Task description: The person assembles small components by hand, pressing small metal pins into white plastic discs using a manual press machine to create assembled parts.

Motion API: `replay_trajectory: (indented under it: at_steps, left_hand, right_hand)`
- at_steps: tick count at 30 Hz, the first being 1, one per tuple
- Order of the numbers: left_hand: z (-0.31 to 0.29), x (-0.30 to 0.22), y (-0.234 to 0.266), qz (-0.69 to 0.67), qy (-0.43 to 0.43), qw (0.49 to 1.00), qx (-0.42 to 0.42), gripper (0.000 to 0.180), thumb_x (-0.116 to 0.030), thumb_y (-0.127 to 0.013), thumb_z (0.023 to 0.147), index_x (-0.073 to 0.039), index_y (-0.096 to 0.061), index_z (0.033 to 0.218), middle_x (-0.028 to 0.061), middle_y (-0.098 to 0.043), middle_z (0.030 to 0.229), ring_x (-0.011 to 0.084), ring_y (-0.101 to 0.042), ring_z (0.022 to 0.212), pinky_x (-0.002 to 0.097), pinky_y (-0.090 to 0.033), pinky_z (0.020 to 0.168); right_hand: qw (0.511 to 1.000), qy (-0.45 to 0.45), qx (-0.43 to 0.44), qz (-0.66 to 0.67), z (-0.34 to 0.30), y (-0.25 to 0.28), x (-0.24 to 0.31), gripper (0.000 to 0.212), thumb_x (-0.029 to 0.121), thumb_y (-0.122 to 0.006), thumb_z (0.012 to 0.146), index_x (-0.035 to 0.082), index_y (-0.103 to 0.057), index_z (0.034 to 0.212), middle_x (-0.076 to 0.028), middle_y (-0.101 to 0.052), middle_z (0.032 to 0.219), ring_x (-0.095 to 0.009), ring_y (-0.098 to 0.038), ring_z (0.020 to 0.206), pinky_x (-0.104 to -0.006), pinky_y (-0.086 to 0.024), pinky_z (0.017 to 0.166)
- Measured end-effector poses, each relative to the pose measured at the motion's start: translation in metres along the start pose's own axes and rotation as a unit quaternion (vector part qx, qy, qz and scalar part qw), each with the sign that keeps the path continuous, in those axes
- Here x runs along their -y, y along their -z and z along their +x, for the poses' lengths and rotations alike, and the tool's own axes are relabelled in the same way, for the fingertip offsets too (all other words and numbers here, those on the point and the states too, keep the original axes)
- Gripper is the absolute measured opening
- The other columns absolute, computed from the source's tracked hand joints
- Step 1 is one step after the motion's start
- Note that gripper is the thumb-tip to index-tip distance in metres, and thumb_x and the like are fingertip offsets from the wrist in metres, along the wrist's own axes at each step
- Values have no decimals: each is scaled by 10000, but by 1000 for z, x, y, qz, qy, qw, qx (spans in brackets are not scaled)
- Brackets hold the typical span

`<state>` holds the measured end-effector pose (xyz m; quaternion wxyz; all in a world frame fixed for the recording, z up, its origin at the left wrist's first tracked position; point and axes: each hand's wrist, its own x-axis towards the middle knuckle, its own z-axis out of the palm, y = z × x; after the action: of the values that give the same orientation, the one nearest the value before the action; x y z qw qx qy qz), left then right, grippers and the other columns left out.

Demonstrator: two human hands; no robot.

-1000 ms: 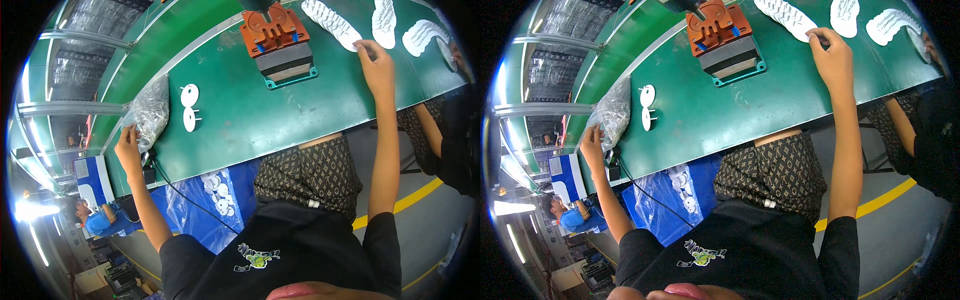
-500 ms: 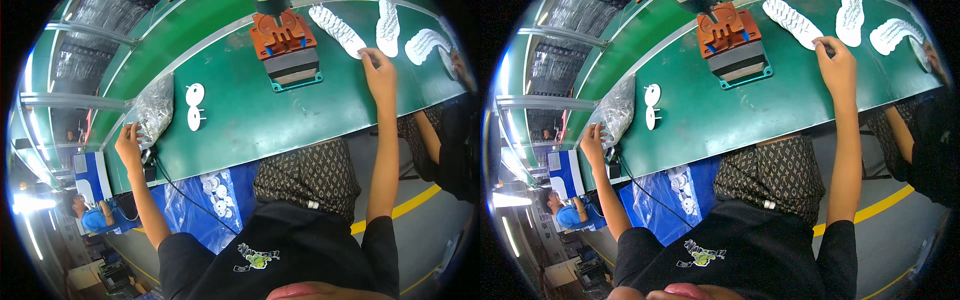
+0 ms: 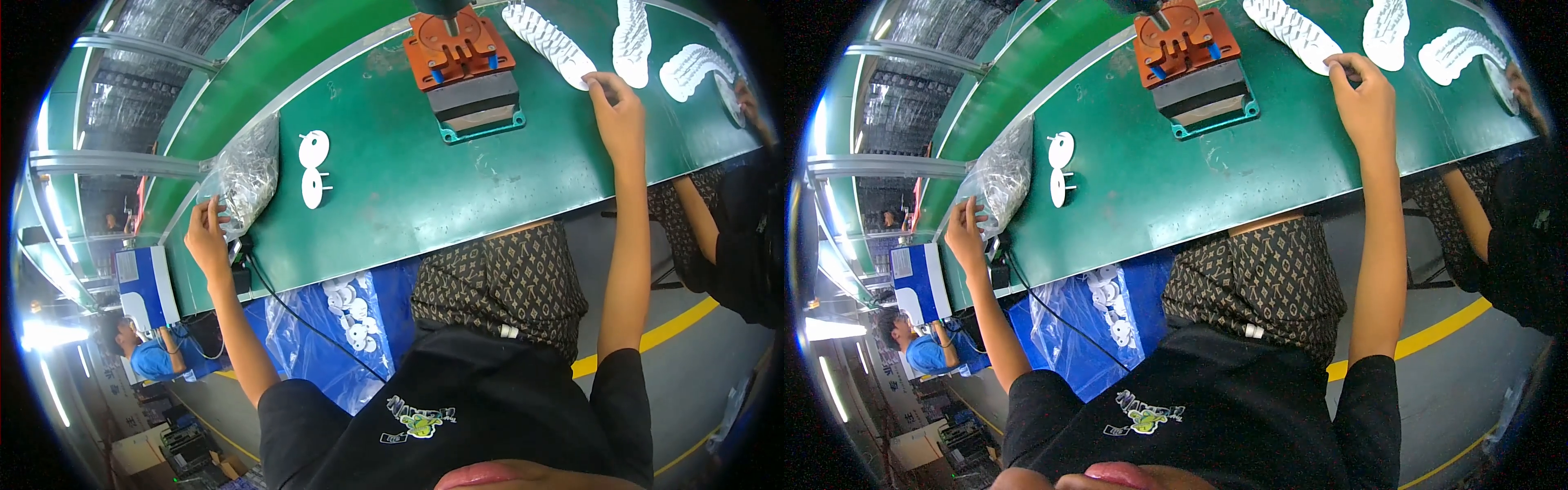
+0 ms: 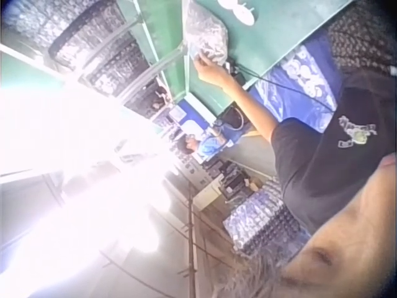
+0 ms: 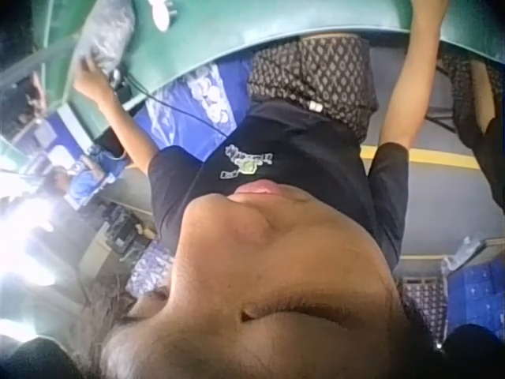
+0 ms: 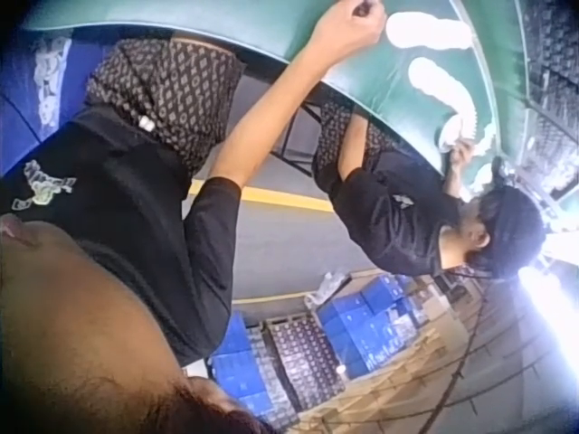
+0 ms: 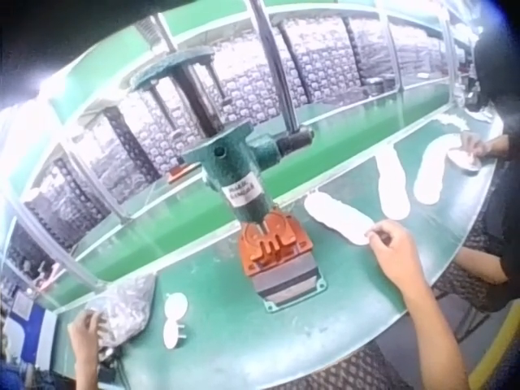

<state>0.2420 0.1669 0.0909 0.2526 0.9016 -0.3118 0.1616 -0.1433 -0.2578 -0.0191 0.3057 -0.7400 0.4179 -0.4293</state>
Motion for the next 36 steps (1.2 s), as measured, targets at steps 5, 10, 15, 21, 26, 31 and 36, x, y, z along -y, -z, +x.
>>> replay_trajectory:
  at_steps: [5, 10, 15, 21, 26, 31, 36]
  left_hand:
    - [-41, -24, -14, -77, -3, 995, -65, 195, -189, -592, 947, -7, -658, 972, 62, -693, 759, 105, -652, 634, 220, -436, 470]
    - [-123, -91, -79, -441, 223, 869, -11, 210, -171, -593, 950, 33, -584, 999, 97, -640, 782, 160, -630, 631, 229, -447, 467]
    - [-125, -193, -106, -607, 173, 762, 144, 168, -138, -553, 969, 30, -554, 954, 119, -625, 773, 189, -629, 643, 249, -458, 487]
    - [-120, -226, -148, -643, 168, 713, 222, 189, -158, -538, 982, 5, -539, 885, 89, -609, 733, 150, -592, 611, 238, -437, 528]
    - [-130, -231, -142, -659, 147, 709, 204, 187, -161, -544, 980, -5, -535, 879, 80, -607, 719, 133, -571, 600, 238, -439, 532]
    - [-127, -235, -144, -668, 149, 698, 211, 175, -155, -554, 974, 1, -536, 895, 90, -616, 716, 144, -589, 586, 247, -475, 534]
    - [-124, -236, -140, -677, 180, 697, 151, 174, -153, -551, 974, 20, -538, 956, 107, -610, 779, 149, -583, 568, 258, -471, 496]
  right_hand:
    - [1000, -19, -3, -9, -2, 7, -7, 207, 203, -610, 878, 34, -694, 963, -97, -691, 922, -187, -647, 835, -302, -492, 766]
    - [996, 42, -82, -5, -1, 4, 5, 171, 169, -629, 861, 44, -699, 953, -90, -688, 899, -189, -650, 797, -297, -497, 733]
    - [942, 236, -237, -34, -7, -4, 27, 61, 75, -651, 808, 58, -686, 855, -88, -683, 865, -257, -636, 794, -337, -491, 717]
    - [955, -5, 28, 295, -113, -54, 99, 111, 74, -655, 837, 7, -654, 925, -96, -661, 861, -193, -631, 785, -303, -496, 718]
    - [916, -48, 112, 381, -128, -63, 118, 170, 36, -683, 831, -27, -651, 986, -79, -654, 892, -125, -630, 777, -260, -515, 700]
    - [868, -153, 132, 454, -128, -64, 117, 175, 5, -652, 862, -29, -661, 1034, -83, -664, 955, -108, -634, 811, -239, -520, 732]
    - [855, -168, 101, 480, -126, -67, 116, 234, 9, -622, 896, -61, -595, 1118, -113, -654, 982, -152, -635, 901, -278, -524, 816]
